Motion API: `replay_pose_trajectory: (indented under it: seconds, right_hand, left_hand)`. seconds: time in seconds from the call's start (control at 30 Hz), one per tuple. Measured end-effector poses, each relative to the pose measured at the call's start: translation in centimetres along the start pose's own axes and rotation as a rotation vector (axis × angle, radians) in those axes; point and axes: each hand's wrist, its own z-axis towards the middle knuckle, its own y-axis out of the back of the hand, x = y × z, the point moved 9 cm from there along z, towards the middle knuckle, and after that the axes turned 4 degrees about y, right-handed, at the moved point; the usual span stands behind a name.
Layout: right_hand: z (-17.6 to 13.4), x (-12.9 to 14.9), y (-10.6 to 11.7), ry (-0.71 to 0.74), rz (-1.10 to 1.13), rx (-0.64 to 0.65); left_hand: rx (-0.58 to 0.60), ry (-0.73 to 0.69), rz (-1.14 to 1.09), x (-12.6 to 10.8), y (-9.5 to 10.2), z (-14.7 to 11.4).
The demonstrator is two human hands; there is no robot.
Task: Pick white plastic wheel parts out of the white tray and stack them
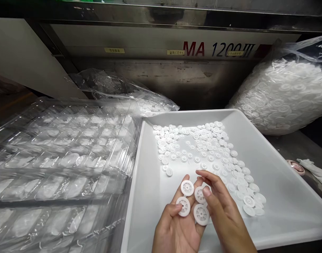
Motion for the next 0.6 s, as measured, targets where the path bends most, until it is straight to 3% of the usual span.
replay_pose_trajectory:
  seconds: [0.13,0.3,0.4,0.5,0.53,0.6]
  right_hand:
    - [-0.1,-0.8,0.8,-0.091,0.190,-0.047]
    - [0.2,-1.4,0.8,-0.036,0.436,-0.064]
    - [-0.2,-1.8,-0.7,0.024,0.556,0.017]
    - [-0.9,-1.1,-1.7,0.136,0.586,0.056]
    - [-1.0,-0.8,-1.8,0.164,0.595,0.051]
    - [-0.7,-0.1,-2.0,0.169,0.612,0.067]
  left_hand:
    - [-0.043,0.001,-0.039,-0.3,0.1,0.0]
    - [-0.030,-0.050,0.066,-0.6,0.3,-0.3]
    - [-0.069,-0.212,0.550,-1.0,0.1,-0.5]
    - [-0.070,-0.379,1.176,-0.4,-2.0,-0.7]
    - [-0.064,-0.409,1.253,-0.2,-2.6,-0.8]
    - [-0.078,-0.424,1.177,-0.3,-3.1,-1.0]
